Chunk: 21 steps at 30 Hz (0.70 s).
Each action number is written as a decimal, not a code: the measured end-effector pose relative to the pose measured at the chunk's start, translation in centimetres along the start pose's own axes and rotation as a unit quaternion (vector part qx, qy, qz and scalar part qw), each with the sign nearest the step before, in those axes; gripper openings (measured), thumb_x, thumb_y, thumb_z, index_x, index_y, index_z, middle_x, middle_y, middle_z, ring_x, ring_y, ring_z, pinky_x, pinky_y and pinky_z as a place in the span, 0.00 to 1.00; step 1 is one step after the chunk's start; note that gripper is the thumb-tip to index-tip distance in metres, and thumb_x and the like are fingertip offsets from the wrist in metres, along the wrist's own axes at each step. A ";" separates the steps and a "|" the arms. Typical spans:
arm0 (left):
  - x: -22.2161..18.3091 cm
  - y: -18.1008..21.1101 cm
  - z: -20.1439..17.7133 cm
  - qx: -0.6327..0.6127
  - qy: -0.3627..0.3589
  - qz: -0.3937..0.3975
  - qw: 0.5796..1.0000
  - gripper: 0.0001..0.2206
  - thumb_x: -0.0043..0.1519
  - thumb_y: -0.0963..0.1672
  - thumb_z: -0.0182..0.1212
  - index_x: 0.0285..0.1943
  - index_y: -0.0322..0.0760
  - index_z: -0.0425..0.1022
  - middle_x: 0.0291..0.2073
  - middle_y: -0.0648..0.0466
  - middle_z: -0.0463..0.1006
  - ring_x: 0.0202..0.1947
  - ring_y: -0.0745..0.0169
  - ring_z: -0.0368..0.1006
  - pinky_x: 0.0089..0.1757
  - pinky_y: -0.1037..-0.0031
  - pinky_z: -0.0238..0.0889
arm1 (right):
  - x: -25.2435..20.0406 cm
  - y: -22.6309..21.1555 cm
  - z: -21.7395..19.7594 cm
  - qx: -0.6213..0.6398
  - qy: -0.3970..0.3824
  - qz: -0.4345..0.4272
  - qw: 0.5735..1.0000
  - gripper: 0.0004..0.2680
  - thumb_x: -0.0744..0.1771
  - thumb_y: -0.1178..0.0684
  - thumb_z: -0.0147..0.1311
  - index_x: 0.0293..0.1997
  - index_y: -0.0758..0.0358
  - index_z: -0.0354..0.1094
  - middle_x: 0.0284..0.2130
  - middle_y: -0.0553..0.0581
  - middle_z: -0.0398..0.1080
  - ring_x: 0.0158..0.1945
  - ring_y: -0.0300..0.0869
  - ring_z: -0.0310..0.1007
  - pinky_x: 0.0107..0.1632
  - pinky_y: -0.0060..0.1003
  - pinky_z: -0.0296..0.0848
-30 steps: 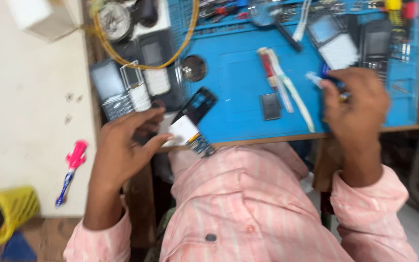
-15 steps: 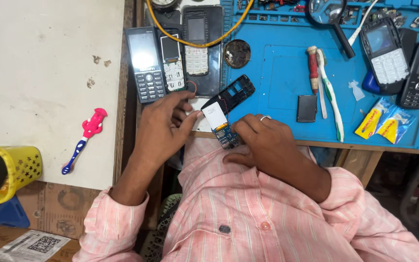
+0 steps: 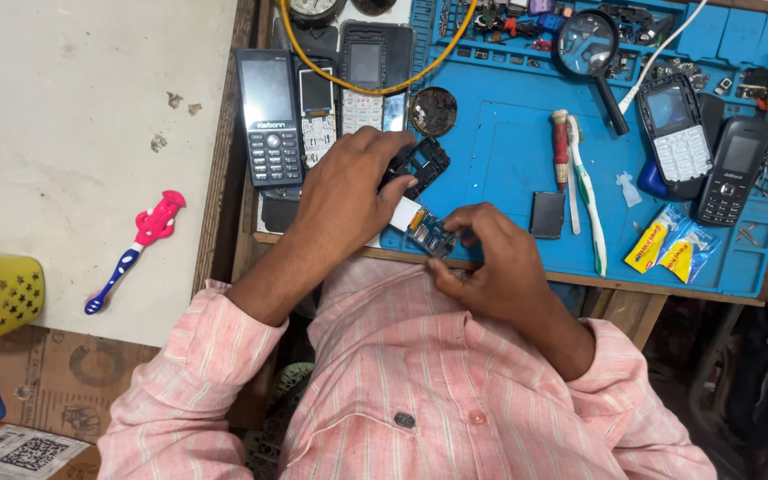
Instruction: The person disassembles a mobile phone, removes the battery, and uses a metal tool to clean or adjust internal components. They then reassemble the phone by placing the battery back and closing the casing.
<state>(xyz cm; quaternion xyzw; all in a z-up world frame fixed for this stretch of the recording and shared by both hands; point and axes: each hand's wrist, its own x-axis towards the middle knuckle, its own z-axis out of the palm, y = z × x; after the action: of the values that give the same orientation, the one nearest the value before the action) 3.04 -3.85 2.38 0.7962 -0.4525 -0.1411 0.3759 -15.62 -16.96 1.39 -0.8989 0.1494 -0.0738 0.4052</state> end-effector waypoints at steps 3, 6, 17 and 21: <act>0.6 -0.1 0.1 -0.028 -0.021 -0.031 0.999 0.12 0.62 0.42 0.64 0.54 0.36 0.77 0.39 0.47 0.80 0.41 0.47 0.77 0.43 0.59 0.70 | 0.1 0.6 -0.4 0.069 0.040 -0.072 0.994 0.15 0.62 0.57 0.66 0.49 0.67 0.65 0.46 0.62 0.73 0.46 0.45 0.78 0.48 0.35 0.80; 1.0 -0.2 -0.2 -0.022 -0.013 0.004 1.000 0.11 0.64 0.38 0.58 0.54 0.36 0.78 0.41 0.45 0.79 0.41 0.43 0.77 0.43 0.58 0.70 | 0.4 1.4 -0.9 0.083 0.057 -0.043 0.994 0.13 0.62 0.59 0.64 0.47 0.68 0.68 0.46 0.62 0.75 0.47 0.44 0.78 0.50 0.35 0.80; 0.2 -0.5 -1.5 -0.020 -0.097 0.033 0.995 0.16 0.55 0.36 0.57 0.51 0.34 0.82 0.50 0.41 0.75 0.45 0.43 0.75 0.47 0.62 0.69 | 1.5 5.0 -0.4 0.314 0.067 0.057 0.945 0.08 0.68 0.62 0.61 0.50 0.70 0.70 0.44 0.57 0.74 0.47 0.35 0.75 0.50 0.28 0.77; 0.0 -0.8 -1.6 -0.031 -0.130 0.036 0.990 0.17 0.54 0.35 0.57 0.50 0.35 0.83 0.55 0.39 0.71 0.47 0.45 0.75 0.48 0.64 0.69 | 2.1 6.1 -0.3 0.330 0.056 0.053 0.941 0.07 0.70 0.61 0.59 0.52 0.71 0.71 0.42 0.56 0.73 0.44 0.34 0.73 0.47 0.27 0.75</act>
<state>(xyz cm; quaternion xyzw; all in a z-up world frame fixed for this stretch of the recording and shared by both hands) 4.44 -2.81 2.87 0.7421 -0.5212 -0.2442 0.3434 -15.02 -21.70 -2.96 -0.7001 0.1860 -0.1475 0.6735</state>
